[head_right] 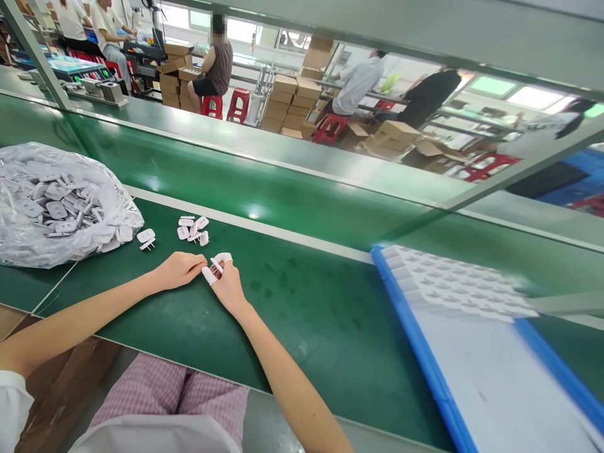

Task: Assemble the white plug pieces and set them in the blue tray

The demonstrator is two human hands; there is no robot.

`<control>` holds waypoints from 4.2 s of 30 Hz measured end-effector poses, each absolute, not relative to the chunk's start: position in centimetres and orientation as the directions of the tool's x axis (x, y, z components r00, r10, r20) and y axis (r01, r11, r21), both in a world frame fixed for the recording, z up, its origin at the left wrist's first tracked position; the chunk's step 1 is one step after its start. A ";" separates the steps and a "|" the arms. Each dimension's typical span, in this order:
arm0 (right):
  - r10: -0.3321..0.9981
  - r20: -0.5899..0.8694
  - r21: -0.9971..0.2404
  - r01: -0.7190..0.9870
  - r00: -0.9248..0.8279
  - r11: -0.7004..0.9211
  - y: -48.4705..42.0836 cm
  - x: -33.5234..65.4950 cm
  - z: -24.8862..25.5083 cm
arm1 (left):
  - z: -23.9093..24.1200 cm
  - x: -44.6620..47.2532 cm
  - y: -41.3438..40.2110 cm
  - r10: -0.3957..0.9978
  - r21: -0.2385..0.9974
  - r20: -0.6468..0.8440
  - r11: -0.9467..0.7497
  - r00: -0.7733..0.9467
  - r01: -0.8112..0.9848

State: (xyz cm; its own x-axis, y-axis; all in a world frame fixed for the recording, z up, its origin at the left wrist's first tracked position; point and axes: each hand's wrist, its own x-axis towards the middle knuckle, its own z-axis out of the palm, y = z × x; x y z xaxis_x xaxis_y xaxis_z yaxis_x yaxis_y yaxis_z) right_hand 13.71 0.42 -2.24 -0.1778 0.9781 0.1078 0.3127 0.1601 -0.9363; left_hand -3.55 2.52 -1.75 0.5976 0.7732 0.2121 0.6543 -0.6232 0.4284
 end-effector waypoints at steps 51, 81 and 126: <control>0.925 0.190 -0.738 0.573 -0.329 0.356 0.7 13.7 -3.9 | -1.7 -3.2 2.3 0.783 0.387 0.200 -0.616 0.589 0.686; 0.927 0.180 -0.720 0.598 -0.330 0.352 0.5 13.7 -3.5 | -1.3 -3.3 2.2 0.773 0.391 0.181 -0.624 0.608 0.676; 0.940 0.128 -0.711 0.632 -0.316 0.309 0.1 13.5 -2.6 | -1.4 -3.4 2.2 0.767 0.406 0.192 -0.630 0.612 0.662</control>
